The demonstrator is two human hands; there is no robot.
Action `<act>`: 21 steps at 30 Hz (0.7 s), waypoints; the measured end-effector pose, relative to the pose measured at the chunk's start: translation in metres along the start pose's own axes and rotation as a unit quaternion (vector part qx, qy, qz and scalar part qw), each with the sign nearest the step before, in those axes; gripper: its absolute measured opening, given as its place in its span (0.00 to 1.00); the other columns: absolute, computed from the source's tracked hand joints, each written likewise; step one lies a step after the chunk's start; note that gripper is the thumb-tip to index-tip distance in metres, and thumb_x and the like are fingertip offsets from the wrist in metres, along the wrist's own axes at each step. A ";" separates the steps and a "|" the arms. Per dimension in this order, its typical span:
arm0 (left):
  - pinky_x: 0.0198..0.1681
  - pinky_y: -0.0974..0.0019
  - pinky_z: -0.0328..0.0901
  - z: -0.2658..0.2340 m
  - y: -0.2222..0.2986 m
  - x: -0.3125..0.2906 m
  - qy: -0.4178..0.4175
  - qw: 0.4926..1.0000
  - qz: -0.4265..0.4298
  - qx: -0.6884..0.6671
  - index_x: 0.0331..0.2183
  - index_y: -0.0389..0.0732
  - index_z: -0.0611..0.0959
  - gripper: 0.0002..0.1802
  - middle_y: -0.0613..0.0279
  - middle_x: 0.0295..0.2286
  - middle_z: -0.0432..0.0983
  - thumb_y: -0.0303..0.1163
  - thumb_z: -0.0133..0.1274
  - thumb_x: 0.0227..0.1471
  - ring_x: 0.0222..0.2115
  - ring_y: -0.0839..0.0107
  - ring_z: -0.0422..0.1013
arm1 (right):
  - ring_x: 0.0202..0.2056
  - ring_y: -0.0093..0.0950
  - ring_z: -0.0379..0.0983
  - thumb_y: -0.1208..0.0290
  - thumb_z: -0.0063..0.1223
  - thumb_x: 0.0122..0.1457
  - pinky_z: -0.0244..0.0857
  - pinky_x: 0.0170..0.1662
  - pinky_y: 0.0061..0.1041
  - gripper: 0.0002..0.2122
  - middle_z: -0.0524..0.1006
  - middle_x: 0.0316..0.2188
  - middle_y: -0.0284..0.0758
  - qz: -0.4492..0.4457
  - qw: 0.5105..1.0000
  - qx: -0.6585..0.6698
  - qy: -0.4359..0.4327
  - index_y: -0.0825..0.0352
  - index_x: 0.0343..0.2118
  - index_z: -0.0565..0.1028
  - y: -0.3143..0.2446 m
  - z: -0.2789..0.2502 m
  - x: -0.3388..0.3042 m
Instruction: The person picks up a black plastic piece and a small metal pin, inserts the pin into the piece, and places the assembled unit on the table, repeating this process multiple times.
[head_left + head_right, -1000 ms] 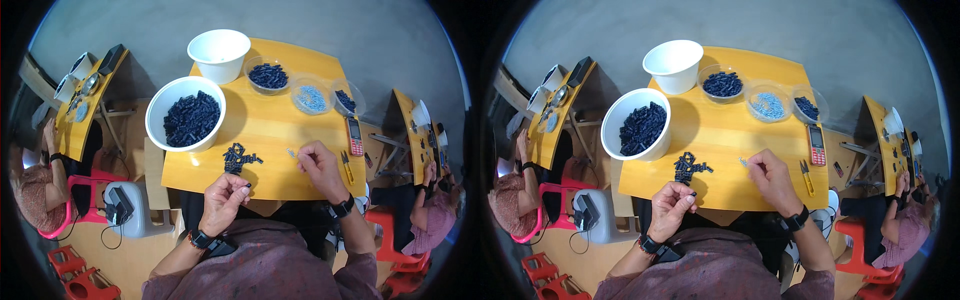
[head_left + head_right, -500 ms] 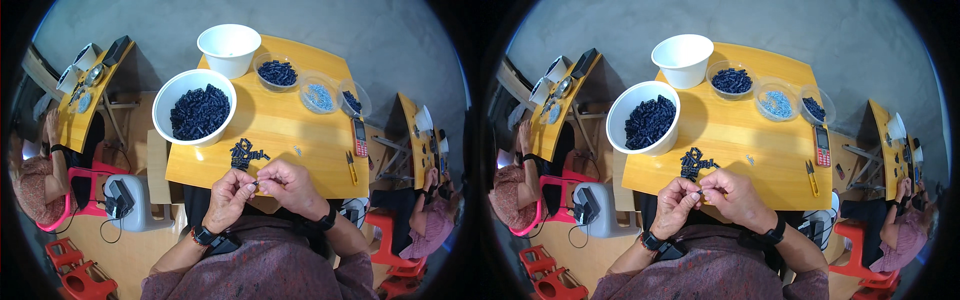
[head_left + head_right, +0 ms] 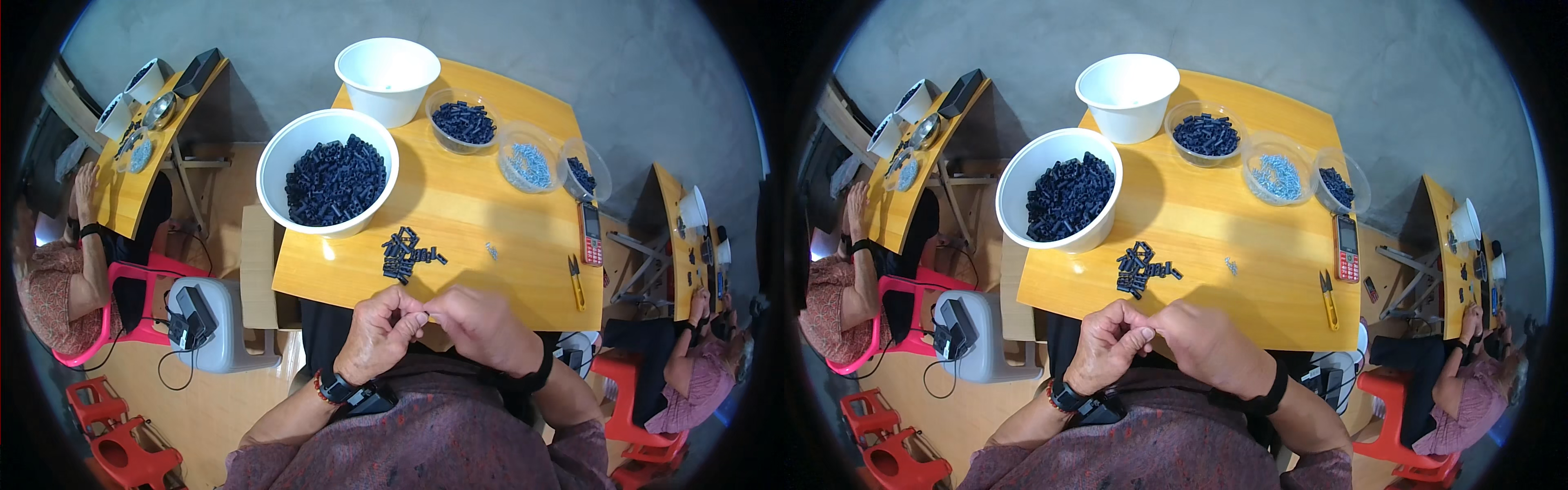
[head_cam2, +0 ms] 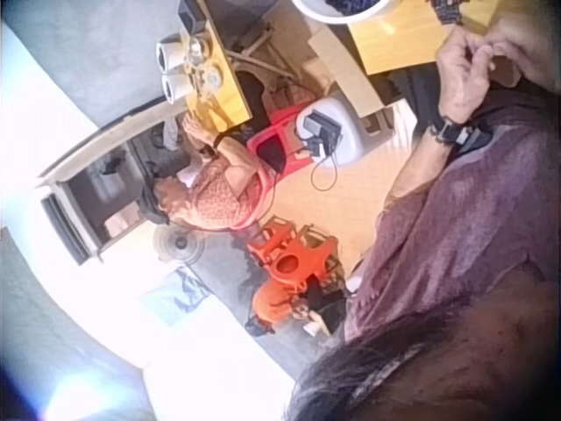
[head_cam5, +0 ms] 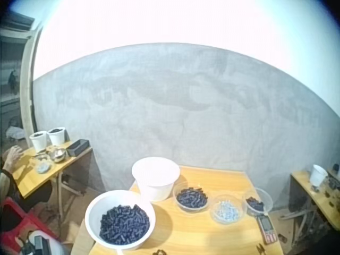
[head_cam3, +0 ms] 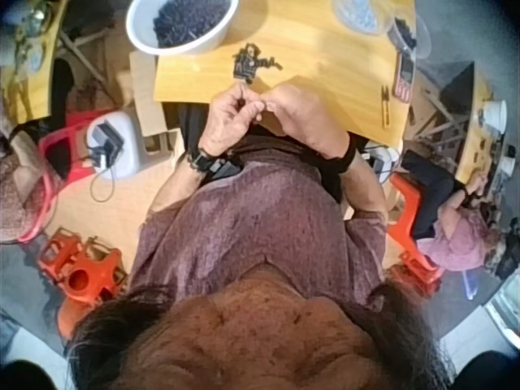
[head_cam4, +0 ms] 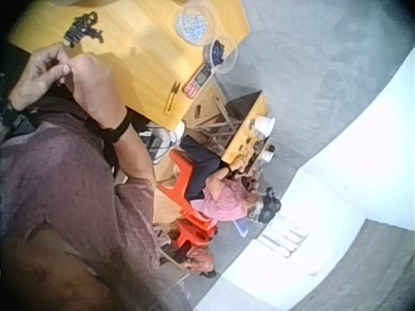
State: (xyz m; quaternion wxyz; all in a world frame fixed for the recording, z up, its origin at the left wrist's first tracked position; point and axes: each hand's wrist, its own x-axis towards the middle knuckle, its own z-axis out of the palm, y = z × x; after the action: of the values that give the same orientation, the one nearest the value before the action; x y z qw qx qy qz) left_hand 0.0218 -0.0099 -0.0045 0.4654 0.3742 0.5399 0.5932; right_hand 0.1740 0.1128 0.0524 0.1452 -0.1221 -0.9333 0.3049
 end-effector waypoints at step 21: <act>0.30 0.74 0.72 -0.001 0.001 0.005 0.012 0.992 -0.043 -0.121 0.34 0.34 0.76 0.02 0.60 0.27 0.78 0.21 0.53 0.59 0.26 0.77 0.75 | 0.30 0.21 0.74 0.80 0.59 0.57 0.66 0.32 0.20 0.02 0.77 0.29 0.34 0.087 0.931 0.336 0.116 0.69 0.33 0.77 0.015 0.031 -0.008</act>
State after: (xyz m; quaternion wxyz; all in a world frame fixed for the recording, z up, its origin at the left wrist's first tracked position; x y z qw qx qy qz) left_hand 0.0194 -0.0050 -0.0037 0.5256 0.2845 0.4856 0.6380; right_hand 0.1729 0.1056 0.0181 0.2579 -0.1817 -0.7386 0.5958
